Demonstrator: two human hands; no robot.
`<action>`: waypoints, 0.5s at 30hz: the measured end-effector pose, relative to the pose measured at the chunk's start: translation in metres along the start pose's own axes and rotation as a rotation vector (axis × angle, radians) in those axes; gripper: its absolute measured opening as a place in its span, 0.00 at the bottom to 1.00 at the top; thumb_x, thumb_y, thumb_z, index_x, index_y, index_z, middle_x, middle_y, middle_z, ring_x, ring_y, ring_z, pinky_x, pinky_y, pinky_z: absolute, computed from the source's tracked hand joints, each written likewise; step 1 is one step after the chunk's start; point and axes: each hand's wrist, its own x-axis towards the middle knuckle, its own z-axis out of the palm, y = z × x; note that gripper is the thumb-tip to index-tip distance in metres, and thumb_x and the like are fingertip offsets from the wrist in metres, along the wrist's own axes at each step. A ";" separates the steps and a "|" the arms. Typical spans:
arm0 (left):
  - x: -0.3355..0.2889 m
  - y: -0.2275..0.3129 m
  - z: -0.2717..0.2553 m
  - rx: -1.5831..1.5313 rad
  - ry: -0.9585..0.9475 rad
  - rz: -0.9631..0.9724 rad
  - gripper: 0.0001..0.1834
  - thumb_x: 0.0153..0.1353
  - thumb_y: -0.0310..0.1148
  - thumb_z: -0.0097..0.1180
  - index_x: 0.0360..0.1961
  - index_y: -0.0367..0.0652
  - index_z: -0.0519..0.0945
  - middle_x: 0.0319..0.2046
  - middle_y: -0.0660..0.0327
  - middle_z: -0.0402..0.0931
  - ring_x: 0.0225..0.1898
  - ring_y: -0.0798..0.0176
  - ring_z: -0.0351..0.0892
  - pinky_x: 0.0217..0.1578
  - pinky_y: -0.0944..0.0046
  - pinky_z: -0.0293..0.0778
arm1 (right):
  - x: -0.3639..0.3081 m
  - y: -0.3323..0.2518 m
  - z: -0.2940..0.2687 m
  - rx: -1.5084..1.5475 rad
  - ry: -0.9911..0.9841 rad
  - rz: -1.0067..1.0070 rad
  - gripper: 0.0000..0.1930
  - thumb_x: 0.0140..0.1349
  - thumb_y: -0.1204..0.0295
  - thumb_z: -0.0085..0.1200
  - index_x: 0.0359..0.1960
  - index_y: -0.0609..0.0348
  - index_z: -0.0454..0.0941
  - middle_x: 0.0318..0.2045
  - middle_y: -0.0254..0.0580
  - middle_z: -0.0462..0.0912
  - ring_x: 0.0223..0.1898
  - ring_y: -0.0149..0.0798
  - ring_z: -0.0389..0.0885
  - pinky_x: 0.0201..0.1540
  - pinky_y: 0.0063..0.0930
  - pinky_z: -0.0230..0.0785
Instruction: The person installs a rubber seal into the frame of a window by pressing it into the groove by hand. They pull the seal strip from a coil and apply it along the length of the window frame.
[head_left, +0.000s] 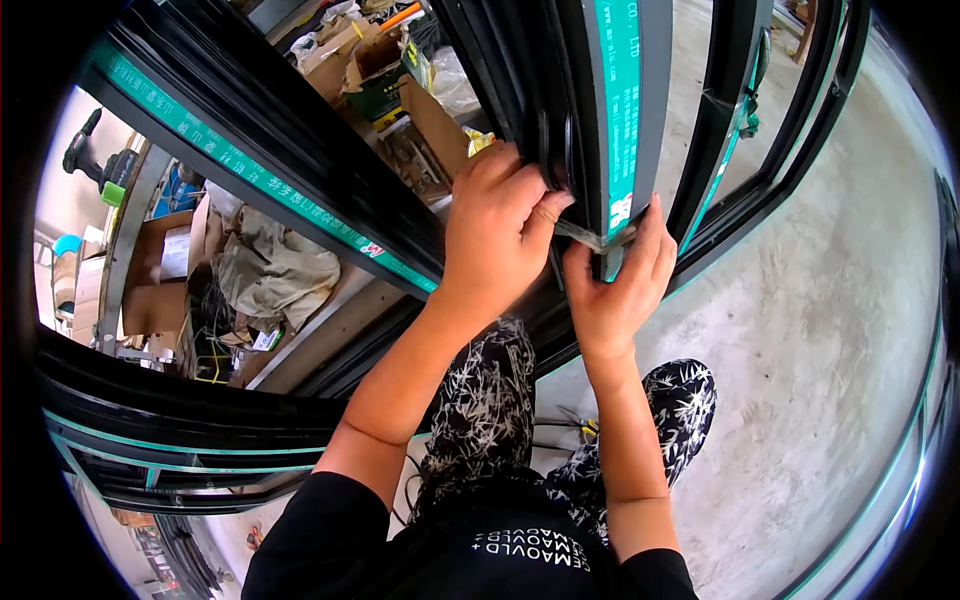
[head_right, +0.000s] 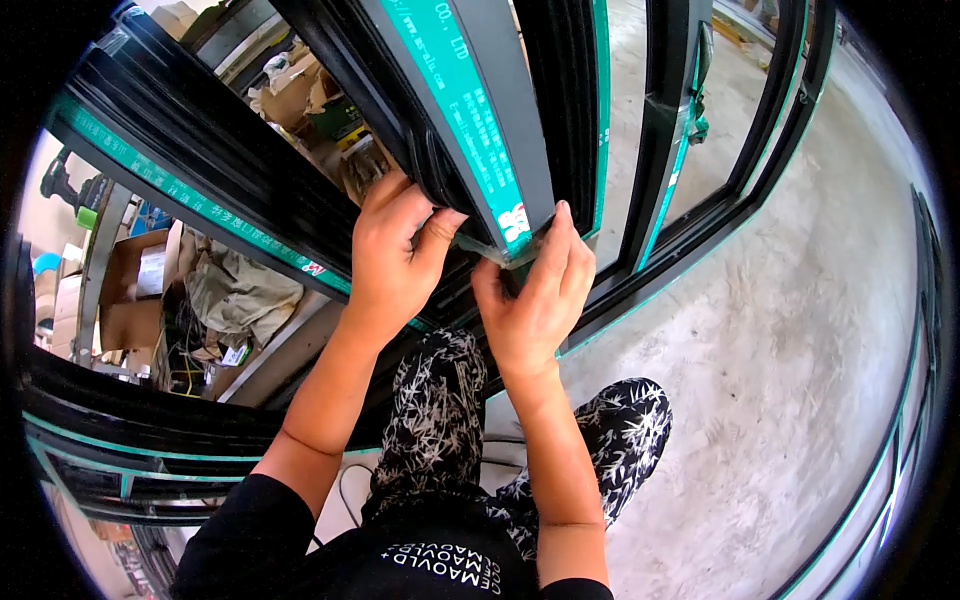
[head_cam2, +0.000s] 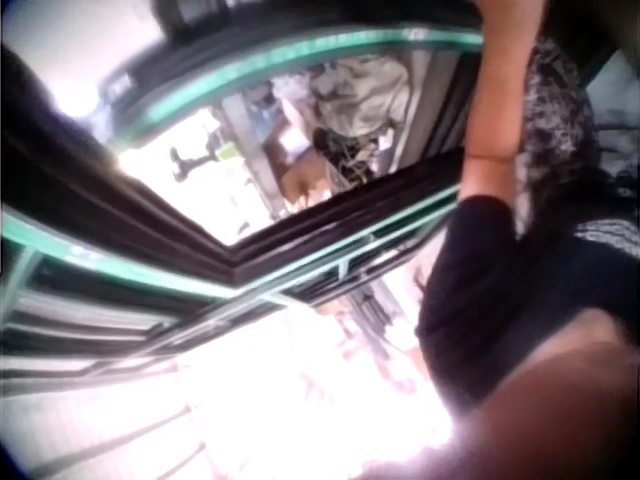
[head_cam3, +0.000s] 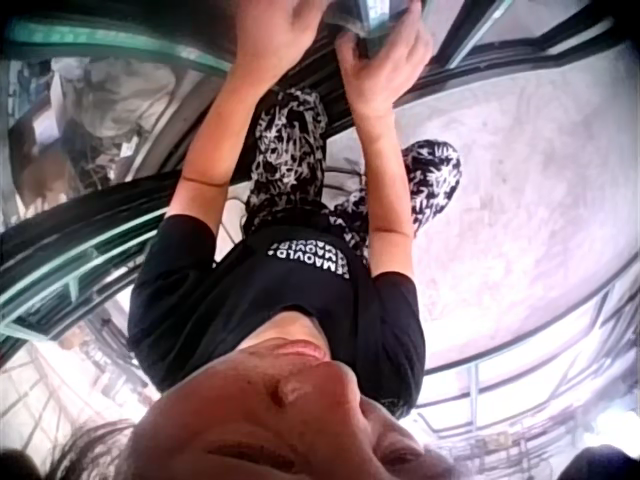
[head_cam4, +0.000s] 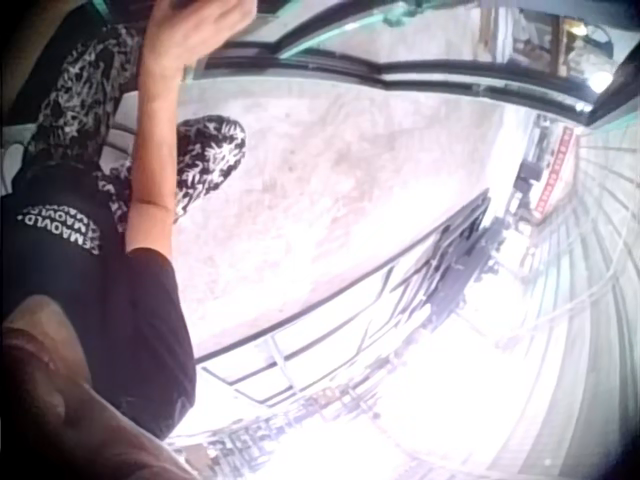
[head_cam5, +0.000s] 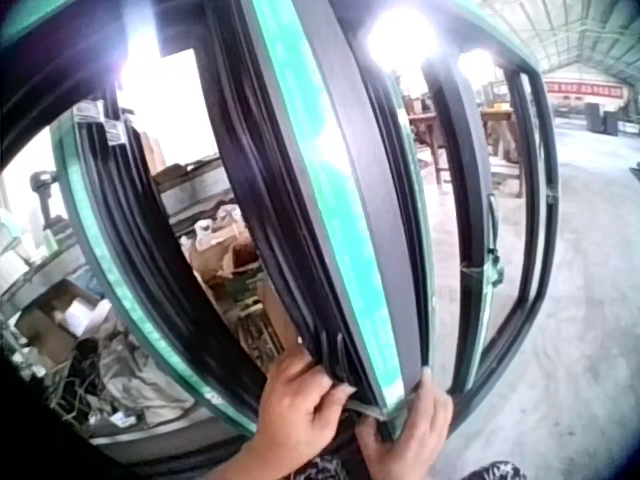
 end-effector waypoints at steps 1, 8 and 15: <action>-0.001 -0.001 0.000 -0.002 -0.002 -0.004 0.07 0.55 0.29 0.66 0.30 0.39 0.80 0.30 0.54 0.73 0.35 0.44 0.74 0.37 0.48 0.71 | 0.000 -0.001 0.002 -0.001 -0.012 0.020 0.41 0.49 0.76 0.66 0.67 0.72 0.65 0.51 0.55 0.78 0.46 0.53 0.76 0.53 0.42 0.71; 0.000 -0.001 0.000 0.012 0.000 0.000 0.09 0.53 0.29 0.66 0.26 0.37 0.77 0.28 0.53 0.70 0.33 0.44 0.73 0.34 0.48 0.69 | 0.005 -0.006 -0.010 0.095 -0.077 0.053 0.42 0.49 0.76 0.65 0.68 0.71 0.63 0.52 0.56 0.77 0.46 0.53 0.75 0.52 0.42 0.70; -0.001 -0.003 0.000 0.011 -0.020 0.003 0.11 0.53 0.28 0.67 0.24 0.36 0.76 0.28 0.52 0.70 0.33 0.43 0.72 0.33 0.48 0.69 | 0.010 -0.017 -0.004 0.058 -0.018 0.126 0.40 0.50 0.74 0.68 0.66 0.72 0.65 0.51 0.57 0.76 0.50 0.56 0.76 0.54 0.42 0.70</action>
